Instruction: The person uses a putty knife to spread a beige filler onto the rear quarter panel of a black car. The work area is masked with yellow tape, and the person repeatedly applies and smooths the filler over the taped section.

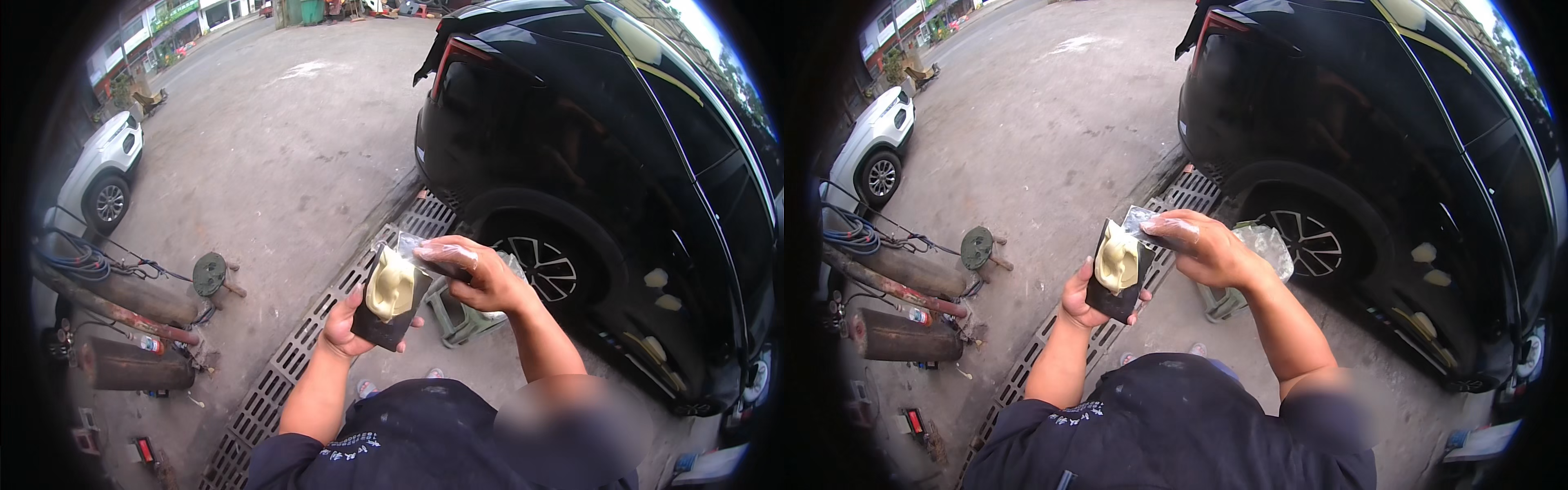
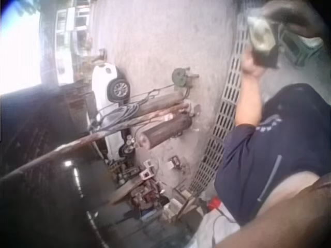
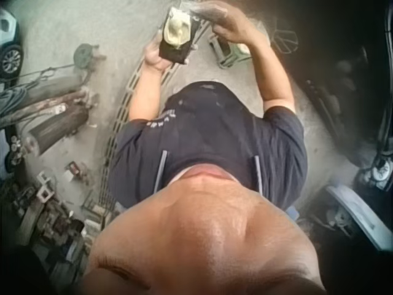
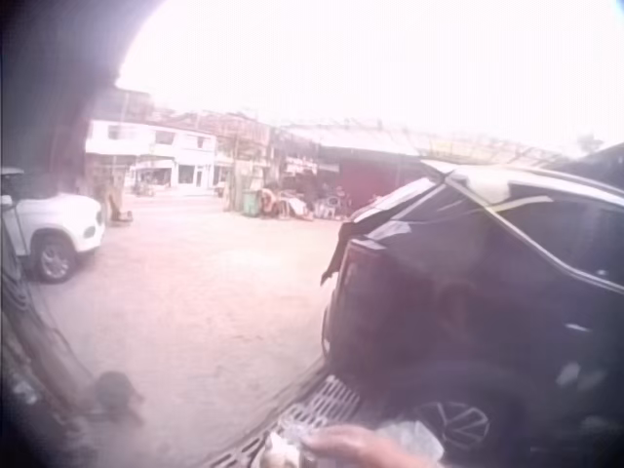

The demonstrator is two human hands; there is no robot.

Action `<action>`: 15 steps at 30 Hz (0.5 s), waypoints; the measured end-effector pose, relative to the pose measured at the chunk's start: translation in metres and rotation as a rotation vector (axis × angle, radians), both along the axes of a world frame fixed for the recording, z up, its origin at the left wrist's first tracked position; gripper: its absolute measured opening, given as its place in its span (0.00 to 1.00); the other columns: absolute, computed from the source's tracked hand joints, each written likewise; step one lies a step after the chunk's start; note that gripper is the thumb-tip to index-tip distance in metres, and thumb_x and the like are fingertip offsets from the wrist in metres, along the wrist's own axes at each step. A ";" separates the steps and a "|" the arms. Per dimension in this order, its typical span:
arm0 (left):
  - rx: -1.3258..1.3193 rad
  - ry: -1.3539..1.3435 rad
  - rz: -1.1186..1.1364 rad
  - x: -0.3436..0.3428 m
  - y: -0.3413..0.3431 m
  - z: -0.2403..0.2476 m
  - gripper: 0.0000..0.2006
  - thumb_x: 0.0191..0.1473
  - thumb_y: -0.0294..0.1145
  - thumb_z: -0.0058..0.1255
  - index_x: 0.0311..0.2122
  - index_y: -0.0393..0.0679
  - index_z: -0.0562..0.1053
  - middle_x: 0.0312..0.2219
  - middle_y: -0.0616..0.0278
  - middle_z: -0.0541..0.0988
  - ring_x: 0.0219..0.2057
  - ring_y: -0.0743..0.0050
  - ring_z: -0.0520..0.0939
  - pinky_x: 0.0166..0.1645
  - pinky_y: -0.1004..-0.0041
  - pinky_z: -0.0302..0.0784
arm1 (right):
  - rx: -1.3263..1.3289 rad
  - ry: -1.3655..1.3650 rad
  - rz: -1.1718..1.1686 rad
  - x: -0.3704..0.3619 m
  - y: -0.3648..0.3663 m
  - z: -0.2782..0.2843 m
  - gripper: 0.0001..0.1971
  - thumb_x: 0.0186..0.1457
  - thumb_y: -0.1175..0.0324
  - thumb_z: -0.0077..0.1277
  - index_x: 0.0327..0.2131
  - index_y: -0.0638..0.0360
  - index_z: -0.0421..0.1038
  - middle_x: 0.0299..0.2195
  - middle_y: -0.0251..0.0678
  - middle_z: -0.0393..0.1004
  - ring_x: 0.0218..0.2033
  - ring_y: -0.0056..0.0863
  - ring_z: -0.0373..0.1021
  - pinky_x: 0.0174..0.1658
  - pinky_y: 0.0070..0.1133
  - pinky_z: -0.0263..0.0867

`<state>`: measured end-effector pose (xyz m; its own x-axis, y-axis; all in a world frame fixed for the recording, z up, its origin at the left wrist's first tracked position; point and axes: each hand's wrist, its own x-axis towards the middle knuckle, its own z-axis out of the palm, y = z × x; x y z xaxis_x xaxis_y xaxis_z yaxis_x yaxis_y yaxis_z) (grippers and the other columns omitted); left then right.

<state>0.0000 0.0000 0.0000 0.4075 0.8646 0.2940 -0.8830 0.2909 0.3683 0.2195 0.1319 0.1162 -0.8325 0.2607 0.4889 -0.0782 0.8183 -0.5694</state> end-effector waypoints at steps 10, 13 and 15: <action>-0.177 0.069 0.574 0.029 0.018 0.031 0.30 0.65 0.55 0.36 0.63 0.43 0.60 0.57 0.55 0.70 0.57 0.59 0.72 0.62 0.58 0.66 | -1.252 0.380 0.048 0.059 -0.023 -0.070 0.37 0.48 0.81 0.59 0.62 0.59 0.56 0.44 0.41 0.75 0.45 0.26 0.72 0.49 0.23 0.67; -0.187 0.052 0.485 0.042 0.020 0.031 0.31 0.65 0.55 0.35 0.64 0.42 0.59 0.58 0.55 0.69 0.58 0.58 0.71 0.63 0.57 0.64 | -1.385 0.260 0.182 0.048 -0.031 -0.083 0.38 0.47 0.80 0.60 0.62 0.57 0.56 0.42 0.40 0.75 0.45 0.26 0.72 0.50 0.24 0.67; -0.190 0.129 0.495 0.056 0.021 0.036 0.31 0.65 0.55 0.35 0.64 0.42 0.58 0.59 0.55 0.68 0.58 0.58 0.70 0.64 0.56 0.63 | -1.408 0.272 0.190 0.042 -0.019 -0.088 0.37 0.46 0.80 0.61 0.61 0.56 0.58 0.42 0.39 0.76 0.44 0.25 0.73 0.49 0.24 0.68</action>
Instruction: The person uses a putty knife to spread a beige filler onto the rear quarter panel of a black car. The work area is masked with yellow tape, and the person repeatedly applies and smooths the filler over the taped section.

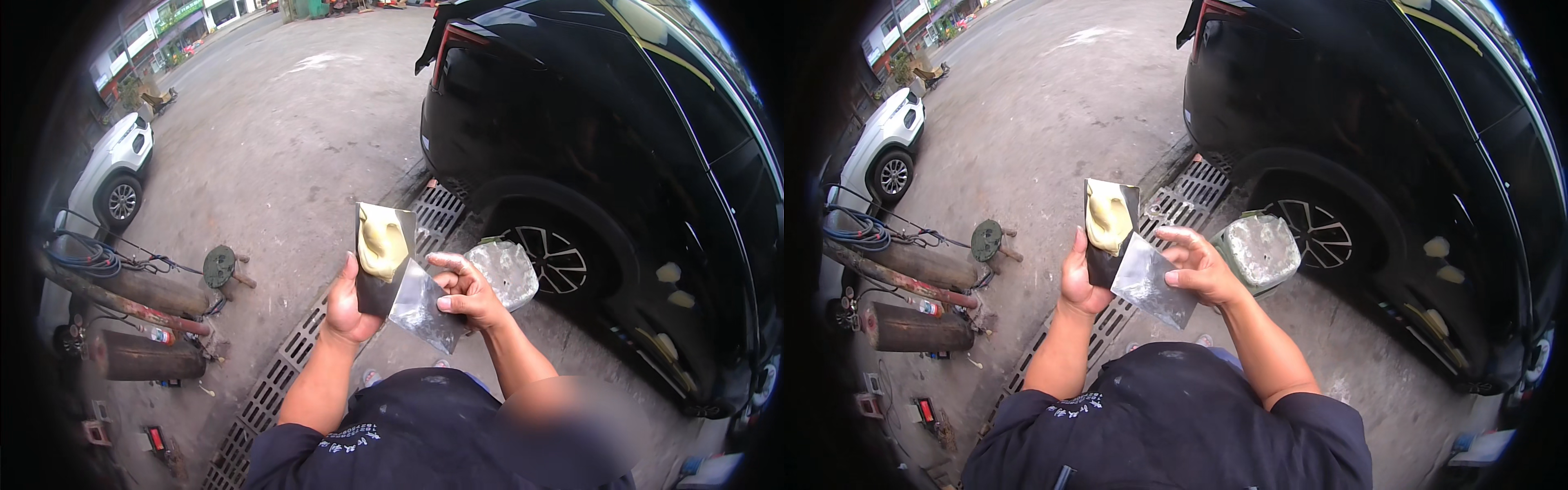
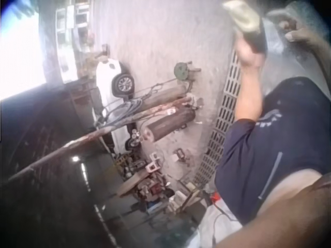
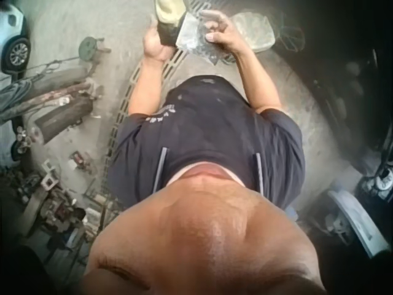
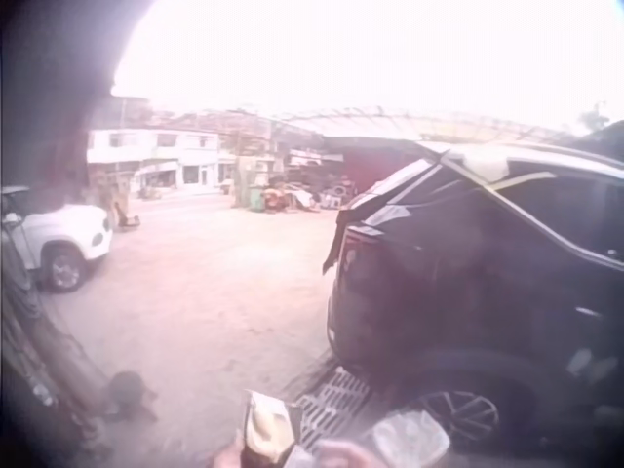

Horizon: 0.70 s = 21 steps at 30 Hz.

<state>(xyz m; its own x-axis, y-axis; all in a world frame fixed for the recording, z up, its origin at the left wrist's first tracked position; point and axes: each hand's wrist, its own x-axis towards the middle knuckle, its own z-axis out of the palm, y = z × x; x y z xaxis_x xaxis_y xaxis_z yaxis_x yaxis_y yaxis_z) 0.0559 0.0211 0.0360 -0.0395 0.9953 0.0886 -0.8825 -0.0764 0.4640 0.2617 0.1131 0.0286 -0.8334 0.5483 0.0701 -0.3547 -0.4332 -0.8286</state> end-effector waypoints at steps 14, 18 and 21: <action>0.044 0.156 0.166 0.050 0.027 0.023 0.37 0.62 0.62 0.35 0.65 0.42 0.55 0.59 0.52 0.67 0.60 0.54 0.68 0.63 0.55 0.63 | 0.058 -0.006 -0.166 0.062 0.040 -0.002 0.34 0.47 0.79 0.59 0.59 0.60 0.59 0.43 0.40 0.75 0.45 0.27 0.72 0.50 0.26 0.69; 0.096 0.295 0.276 0.064 0.040 0.022 0.38 0.62 0.63 0.34 0.65 0.41 0.54 0.59 0.48 0.66 0.61 0.55 0.67 0.64 0.56 0.61 | 0.204 -0.186 -0.171 0.055 0.037 0.016 0.33 0.50 0.81 0.56 0.60 0.62 0.56 0.50 0.42 0.69 0.48 0.25 0.70 0.50 0.24 0.68; 0.121 0.395 0.331 0.073 0.053 0.017 0.39 0.61 0.63 0.37 0.65 0.38 0.55 0.58 0.48 0.67 0.60 0.58 0.68 0.64 0.57 0.62 | 0.151 -0.208 -0.179 0.049 0.045 0.018 0.33 0.50 0.83 0.54 0.60 0.62 0.56 0.52 0.43 0.67 0.48 0.26 0.70 0.50 0.22 0.69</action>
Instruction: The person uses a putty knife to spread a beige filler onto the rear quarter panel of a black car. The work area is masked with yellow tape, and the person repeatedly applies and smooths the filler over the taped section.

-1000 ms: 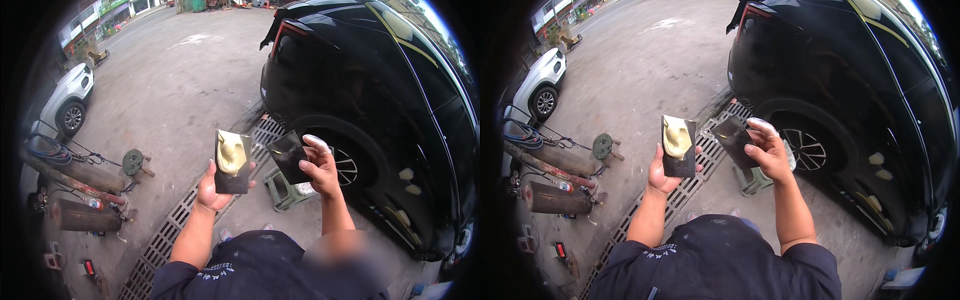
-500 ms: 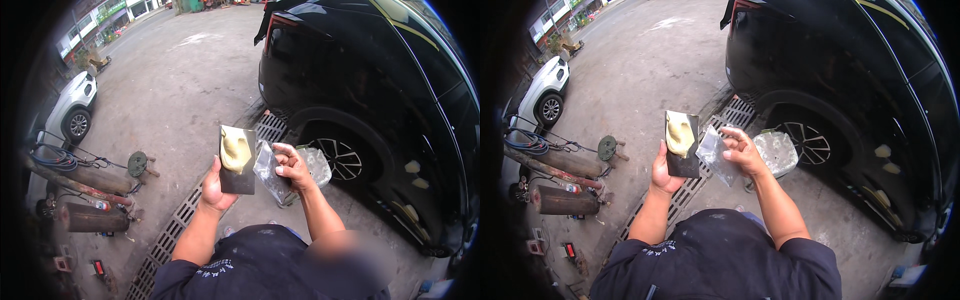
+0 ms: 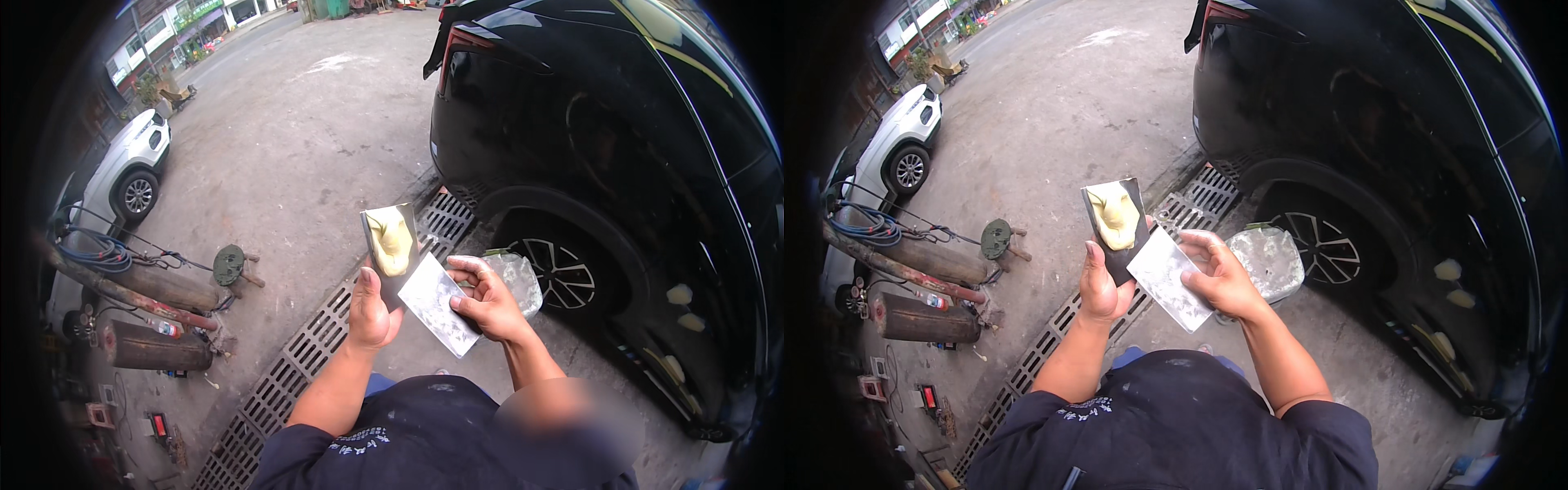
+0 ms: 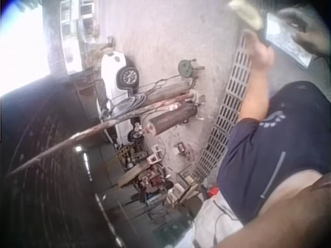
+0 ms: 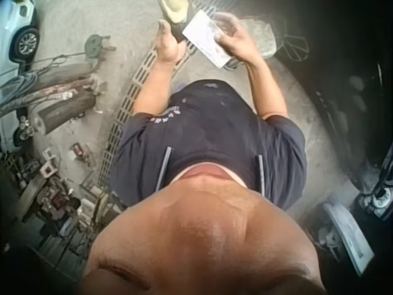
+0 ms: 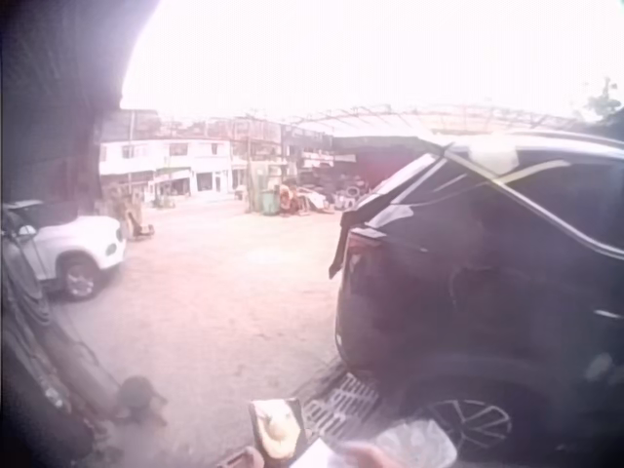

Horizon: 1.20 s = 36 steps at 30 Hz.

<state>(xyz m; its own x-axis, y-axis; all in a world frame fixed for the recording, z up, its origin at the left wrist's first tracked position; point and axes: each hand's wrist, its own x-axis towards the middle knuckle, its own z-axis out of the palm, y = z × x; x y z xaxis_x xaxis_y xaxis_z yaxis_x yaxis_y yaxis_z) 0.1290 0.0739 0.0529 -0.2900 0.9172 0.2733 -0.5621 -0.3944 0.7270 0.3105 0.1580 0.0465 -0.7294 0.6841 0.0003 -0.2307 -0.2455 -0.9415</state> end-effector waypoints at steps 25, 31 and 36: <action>-0.111 -0.530 -1.241 -0.198 0.110 -0.048 0.34 0.62 0.58 0.38 0.64 0.42 0.56 0.55 0.43 0.69 0.45 0.32 0.78 0.37 0.42 0.77 | 1.083 -0.066 -0.130 -0.134 0.047 0.104 0.33 0.37 0.89 0.47 0.53 0.63 0.68 0.46 0.43 0.77 0.52 0.41 0.71 0.57 0.33 0.63; -0.109 -0.439 -1.288 -0.197 0.118 -0.048 0.36 0.61 0.60 0.37 0.64 0.43 0.56 0.55 0.43 0.70 0.48 0.33 0.76 0.39 0.41 0.76 | 0.955 -0.288 -0.245 -0.136 0.054 0.086 0.28 0.39 0.86 0.47 0.49 0.62 0.71 0.46 0.42 0.76 0.50 0.39 0.71 0.54 0.30 0.66; -0.123 -0.331 -0.937 -0.172 0.123 -0.018 0.35 0.62 0.60 0.37 0.65 0.44 0.56 0.57 0.49 0.68 0.55 0.40 0.72 0.48 0.44 0.76 | 1.052 -0.719 -0.722 -0.131 0.064 0.079 0.23 0.44 0.83 0.52 0.48 0.60 0.71 0.44 0.44 0.75 0.48 0.42 0.71 0.52 0.30 0.68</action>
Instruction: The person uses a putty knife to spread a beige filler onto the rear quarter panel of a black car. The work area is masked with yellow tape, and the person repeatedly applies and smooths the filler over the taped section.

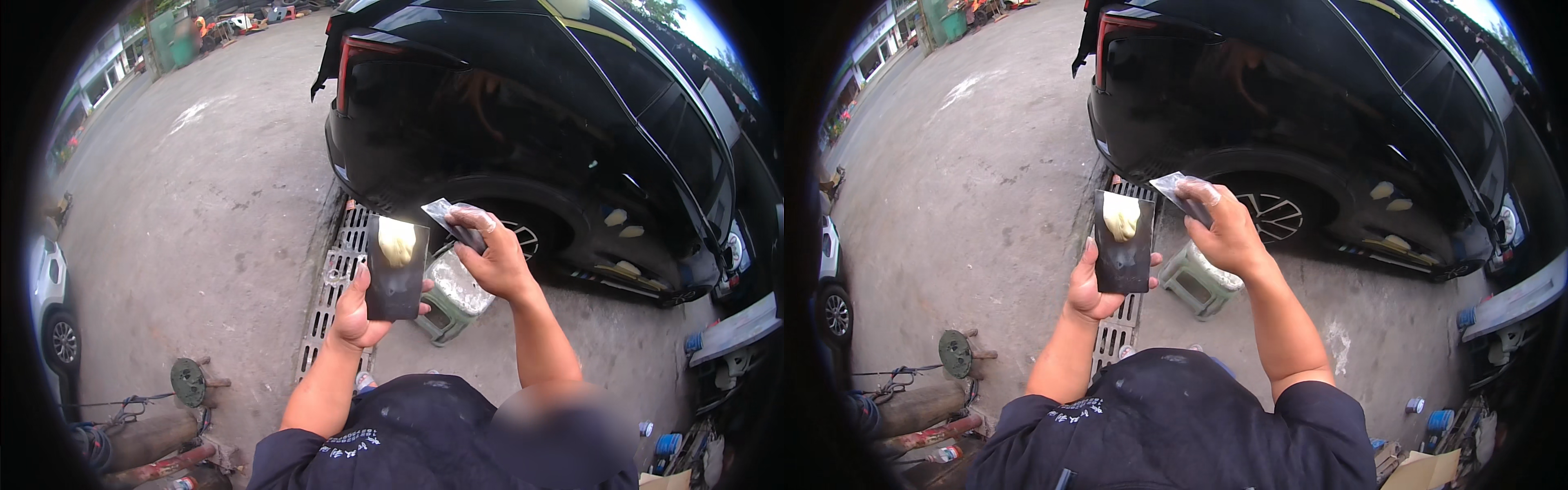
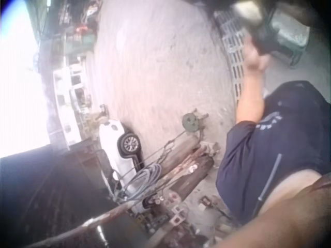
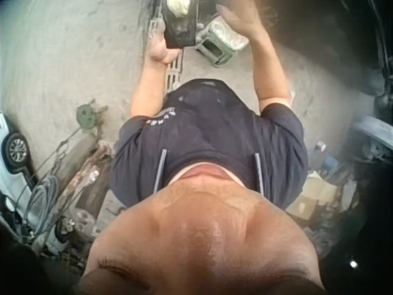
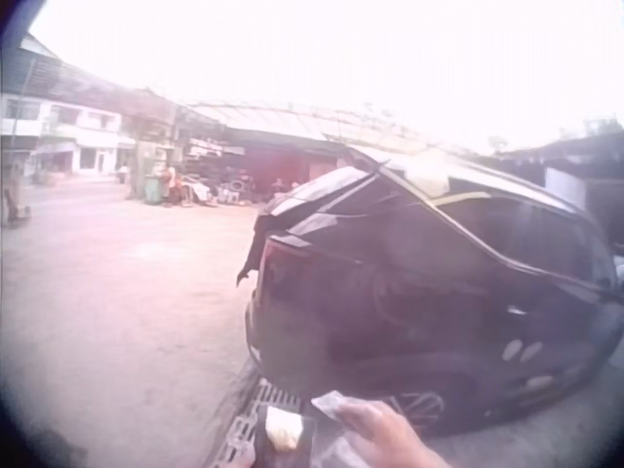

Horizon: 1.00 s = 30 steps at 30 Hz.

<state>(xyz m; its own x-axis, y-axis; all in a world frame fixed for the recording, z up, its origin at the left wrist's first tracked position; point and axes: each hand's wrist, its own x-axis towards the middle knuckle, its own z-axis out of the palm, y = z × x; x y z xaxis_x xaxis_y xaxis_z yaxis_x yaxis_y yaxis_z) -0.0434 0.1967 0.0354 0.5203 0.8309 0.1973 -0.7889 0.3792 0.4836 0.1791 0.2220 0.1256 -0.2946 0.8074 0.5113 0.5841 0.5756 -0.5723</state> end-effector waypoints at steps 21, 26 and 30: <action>-0.056 -0.195 -0.333 0.009 0.007 -0.033 0.37 0.61 0.60 0.37 0.66 0.44 0.53 0.59 0.42 0.64 0.51 0.26 0.72 0.35 0.38 0.79 | 0.055 -0.076 0.449 0.015 -0.020 0.037 0.30 0.33 0.86 0.52 0.48 0.60 0.72 0.44 0.39 0.76 0.46 0.41 0.71 0.49 0.31 0.70; -0.050 -0.154 -0.412 0.017 0.013 -0.037 0.35 0.62 0.58 0.38 0.66 0.46 0.54 0.60 0.46 0.62 0.52 0.23 0.70 0.37 0.37 0.78 | 0.036 0.043 0.433 0.033 -0.002 0.006 0.30 0.35 0.87 0.49 0.48 0.58 0.73 0.45 0.38 0.76 0.48 0.37 0.71 0.51 0.27 0.69; -0.007 -0.216 -0.337 0.028 0.011 -0.028 0.35 0.63 0.57 0.37 0.67 0.45 0.52 0.62 0.44 0.61 0.58 0.27 0.66 0.43 0.39 0.79 | -0.099 0.166 0.338 0.057 0.002 -0.013 0.27 0.42 0.87 0.49 0.50 0.58 0.71 0.47 0.39 0.74 0.48 0.32 0.72 0.50 0.26 0.69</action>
